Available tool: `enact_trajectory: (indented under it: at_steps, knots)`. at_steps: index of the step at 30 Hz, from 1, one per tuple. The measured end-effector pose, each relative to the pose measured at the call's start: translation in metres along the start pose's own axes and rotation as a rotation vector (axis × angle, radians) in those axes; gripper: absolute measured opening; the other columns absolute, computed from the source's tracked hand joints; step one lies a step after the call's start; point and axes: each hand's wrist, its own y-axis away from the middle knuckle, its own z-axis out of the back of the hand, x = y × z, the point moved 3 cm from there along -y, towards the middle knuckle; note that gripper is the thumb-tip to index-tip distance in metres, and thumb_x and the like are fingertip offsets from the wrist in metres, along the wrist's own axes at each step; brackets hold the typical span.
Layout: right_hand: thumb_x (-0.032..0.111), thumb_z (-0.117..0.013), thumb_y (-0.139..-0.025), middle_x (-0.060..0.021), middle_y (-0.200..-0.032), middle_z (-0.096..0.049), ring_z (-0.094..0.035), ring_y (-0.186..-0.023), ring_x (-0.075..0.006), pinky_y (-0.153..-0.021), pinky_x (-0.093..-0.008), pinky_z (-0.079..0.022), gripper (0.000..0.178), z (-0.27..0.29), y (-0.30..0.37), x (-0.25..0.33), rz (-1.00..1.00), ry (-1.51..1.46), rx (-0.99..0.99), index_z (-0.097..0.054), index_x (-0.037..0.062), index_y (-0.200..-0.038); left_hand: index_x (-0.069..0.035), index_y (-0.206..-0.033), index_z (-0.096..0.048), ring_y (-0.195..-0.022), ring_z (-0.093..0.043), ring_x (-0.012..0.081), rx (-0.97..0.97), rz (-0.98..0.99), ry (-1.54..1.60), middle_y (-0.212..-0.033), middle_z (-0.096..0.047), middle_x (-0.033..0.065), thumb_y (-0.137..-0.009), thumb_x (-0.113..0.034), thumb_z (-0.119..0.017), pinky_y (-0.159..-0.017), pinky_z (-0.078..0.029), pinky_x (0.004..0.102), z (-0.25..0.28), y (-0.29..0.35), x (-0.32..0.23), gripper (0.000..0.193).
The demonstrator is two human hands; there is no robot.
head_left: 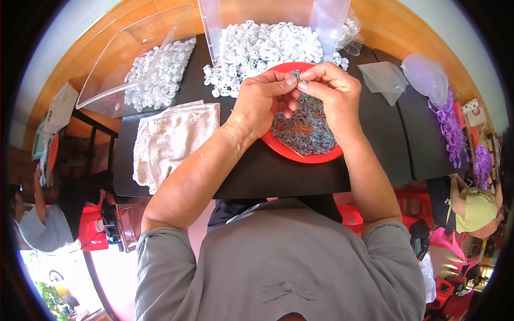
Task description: Manual assembly of small white plastic components by inserting metal pins or clips into them.
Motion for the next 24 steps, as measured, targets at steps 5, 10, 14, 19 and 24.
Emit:
enact_trajectory:
  at_steps: [5,10,14,19,24]
  knots:
    - [-0.006,-0.064,-0.08,-0.0063,-0.083,-0.067,-0.062,-0.077,-0.0108,-0.075,-0.0237,-0.049,0.008,0.003,-0.001,-0.002,-0.094,-0.025,-0.031,-0.065,-0.002,-0.087,0.001,-0.092,-0.063,-0.06,-0.059,0.0158,0.019,0.034,0.041,-0.077,-0.064,0.0075,-0.092,-0.01,-0.062,-0.051,-0.048,0.0271,0.002,-0.003,0.005,0.01]
    - [-0.007,-0.062,-0.08,-0.0074,-0.085,-0.067,-0.063,-0.08,-0.0123,-0.076,-0.0246,-0.05,0.011,0.009,-0.005,-0.011,-0.132,-0.106,-0.048,-0.066,-0.0024,-0.089,0.002,-0.089,-0.063,-0.059,-0.059,0.0143,-0.012,-0.154,-0.2,-0.076,-0.064,0.0077,-0.09,-0.005,-0.062,-0.05,-0.048,0.026,-0.004,-0.002,0.001,0.007]
    - [-0.006,-0.062,-0.08,-0.0071,-0.086,-0.068,-0.063,-0.08,-0.0121,-0.076,-0.0243,-0.049,0.011,0.008,-0.004,-0.009,-0.14,-0.099,-0.06,-0.066,-0.002,-0.089,0.002,-0.088,-0.062,-0.059,-0.059,0.014,-0.037,-0.128,-0.196,-0.076,-0.064,0.0083,-0.088,-0.004,-0.062,-0.05,-0.047,0.0259,-0.004,0.0,0.002,0.006]
    - [-0.005,-0.064,-0.08,-0.0069,-0.085,-0.067,-0.063,-0.08,-0.0121,-0.076,-0.0244,-0.049,0.01,0.007,-0.004,-0.014,-0.17,-0.128,-0.09,-0.066,-0.0014,-0.089,0.003,-0.092,-0.061,-0.063,-0.06,0.0159,-0.08,-0.049,-0.16,-0.08,-0.064,0.0092,-0.091,-0.005,-0.06,-0.053,-0.047,0.0271,0.0,0.0,0.008,0.009]
    - [-0.005,-0.065,-0.081,-0.0067,-0.085,-0.067,-0.063,-0.08,-0.0122,-0.076,-0.0248,-0.05,0.008,0.005,-0.002,-0.016,-0.189,-0.098,-0.109,-0.065,-0.0016,-0.089,0.003,-0.094,-0.06,-0.064,-0.06,0.017,-0.131,-0.029,-0.094,-0.081,-0.064,0.0099,-0.092,-0.006,-0.059,-0.054,-0.047,0.0286,0.001,0.001,0.009,0.01]
